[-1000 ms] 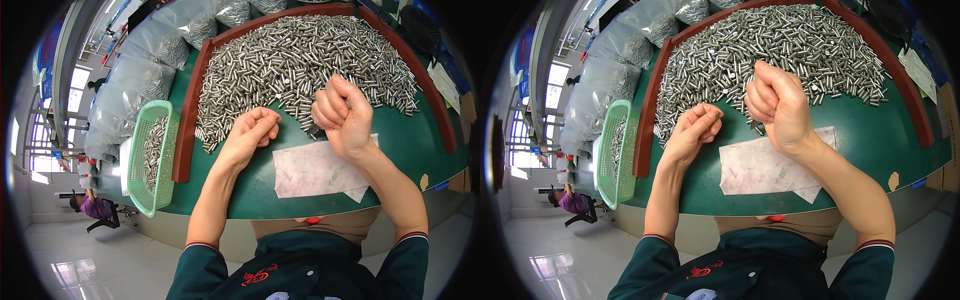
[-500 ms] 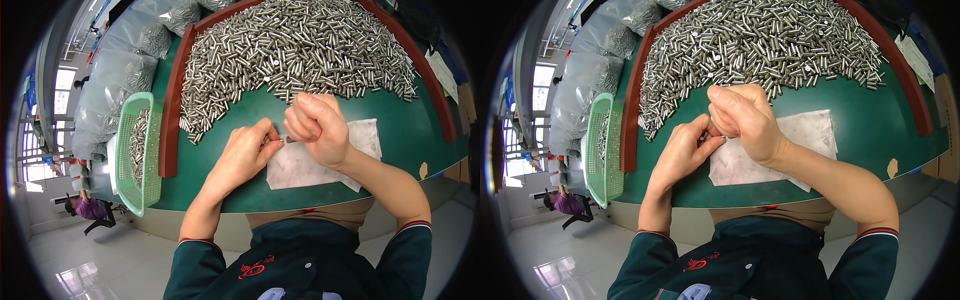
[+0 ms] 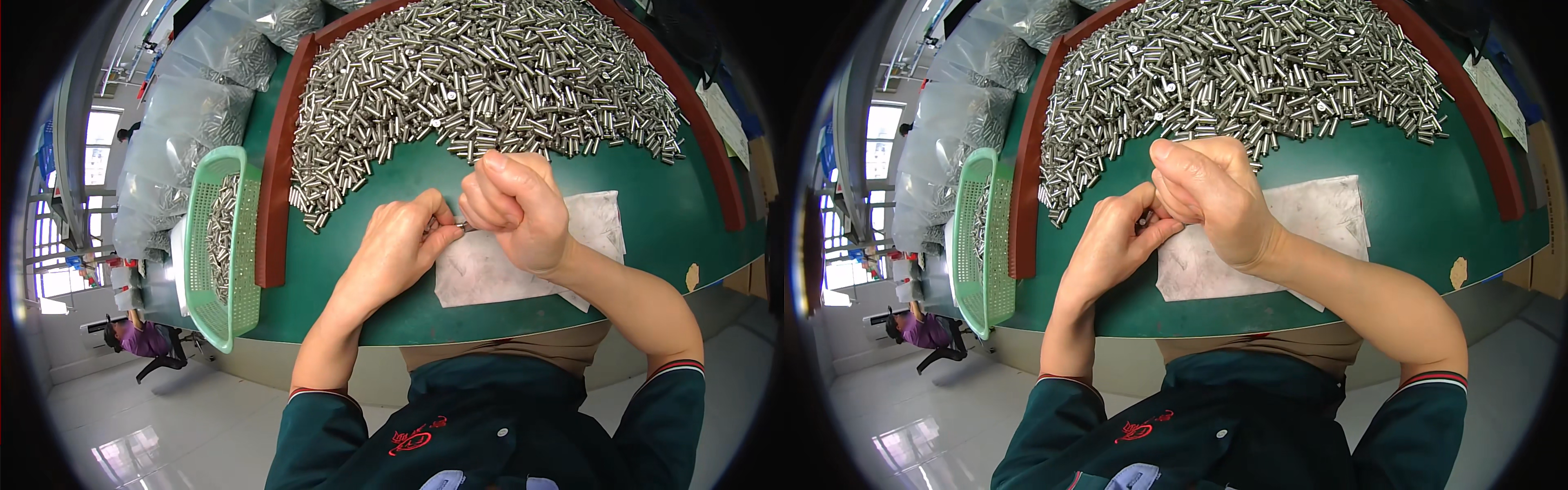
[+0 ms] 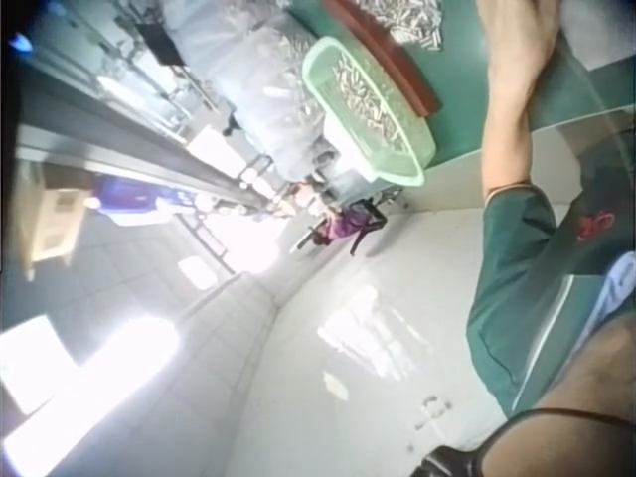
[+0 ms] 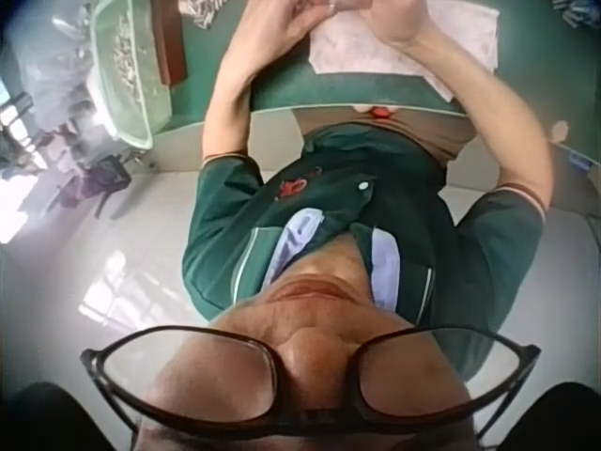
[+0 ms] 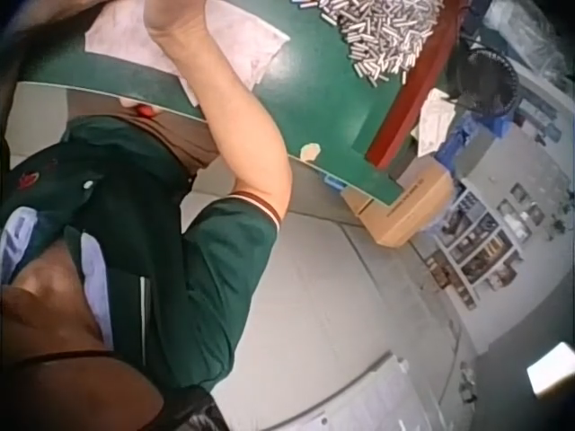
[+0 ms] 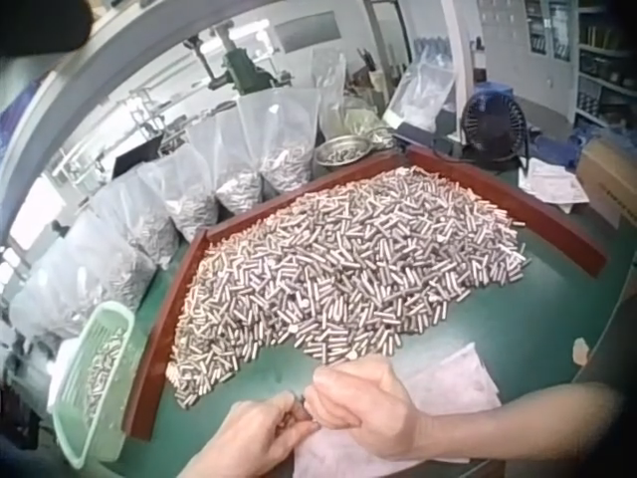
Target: Manually assembling small metal pins by inserting components using a hand tool.
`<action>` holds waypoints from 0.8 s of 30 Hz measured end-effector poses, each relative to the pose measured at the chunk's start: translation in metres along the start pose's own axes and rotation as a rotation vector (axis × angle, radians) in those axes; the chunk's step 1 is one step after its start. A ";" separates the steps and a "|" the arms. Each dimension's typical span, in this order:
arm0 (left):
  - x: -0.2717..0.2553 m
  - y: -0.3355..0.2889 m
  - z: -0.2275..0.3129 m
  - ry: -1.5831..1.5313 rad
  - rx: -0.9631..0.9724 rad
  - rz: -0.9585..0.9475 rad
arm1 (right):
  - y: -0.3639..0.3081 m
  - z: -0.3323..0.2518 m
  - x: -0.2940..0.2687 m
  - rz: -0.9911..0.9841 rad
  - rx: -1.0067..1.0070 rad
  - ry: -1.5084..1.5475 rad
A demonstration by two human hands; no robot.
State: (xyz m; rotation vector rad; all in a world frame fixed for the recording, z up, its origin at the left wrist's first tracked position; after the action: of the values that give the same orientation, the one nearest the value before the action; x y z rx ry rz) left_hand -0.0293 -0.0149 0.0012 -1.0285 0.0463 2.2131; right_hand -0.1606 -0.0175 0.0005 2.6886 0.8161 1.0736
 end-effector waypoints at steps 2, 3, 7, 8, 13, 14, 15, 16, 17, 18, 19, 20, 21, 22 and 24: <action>0.000 0.000 0.000 -0.014 0.002 0.000 | 0.000 0.001 0.000 -0.003 0.000 0.041; 0.000 0.001 0.000 -0.012 0.005 0.000 | 0.000 0.000 0.002 -0.004 -0.008 -0.008; -0.002 0.001 0.003 0.001 -0.023 -0.019 | -0.001 0.001 0.001 -0.025 -0.005 0.021; -0.002 0.001 0.003 0.000 -0.023 -0.020 | -0.001 0.002 0.001 -0.024 -0.004 0.021; -0.004 0.003 0.008 0.044 0.017 -0.016 | -0.001 0.002 0.005 -0.027 0.036 -0.134; -0.005 0.002 0.009 0.045 0.015 -0.016 | -0.001 0.002 0.005 -0.027 0.036 -0.132; -0.005 0.002 0.010 0.041 0.019 -0.009 | -0.001 0.003 0.005 -0.032 0.043 -0.148; -0.006 0.002 0.011 0.037 0.023 -0.001 | -0.001 0.003 0.005 -0.038 0.049 -0.164; -0.005 0.003 0.011 0.039 0.027 -0.002 | 0.000 0.004 0.004 -0.036 0.046 -0.166; -0.004 0.003 0.009 0.032 0.023 0.002 | 0.000 0.004 0.002 -0.038 0.036 -0.144; -0.003 0.004 0.008 0.024 0.019 0.007 | 0.000 0.003 0.002 -0.040 0.027 -0.122; -0.002 0.004 0.004 0.003 -0.008 -0.009 | 0.001 0.003 0.000 -0.020 0.029 -0.047; -0.002 0.003 0.001 -0.018 -0.034 -0.025 | 0.002 0.001 -0.002 -0.002 0.033 0.027; -0.003 0.000 0.002 -0.043 -0.011 -0.008 | 0.004 -0.005 -0.004 0.029 -0.008 0.067; -0.002 0.003 -0.007 -0.340 0.008 0.002 | 0.011 -0.022 -0.014 0.089 -0.118 0.129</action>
State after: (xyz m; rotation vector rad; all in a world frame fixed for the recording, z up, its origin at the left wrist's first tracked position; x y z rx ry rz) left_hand -0.0253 -0.0200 -0.0030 -0.6363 -0.0956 2.3569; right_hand -0.1786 -0.0357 0.0121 2.6015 0.6347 1.2835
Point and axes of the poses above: each hand's wrist, its own y-axis towards the middle knuckle, its own x-axis out of the palm, z = x × y, the point moved 3 cm from there along y, towards the middle knuckle, and after that the axes turned 13 degrees about -z, right-handed, at the moved point
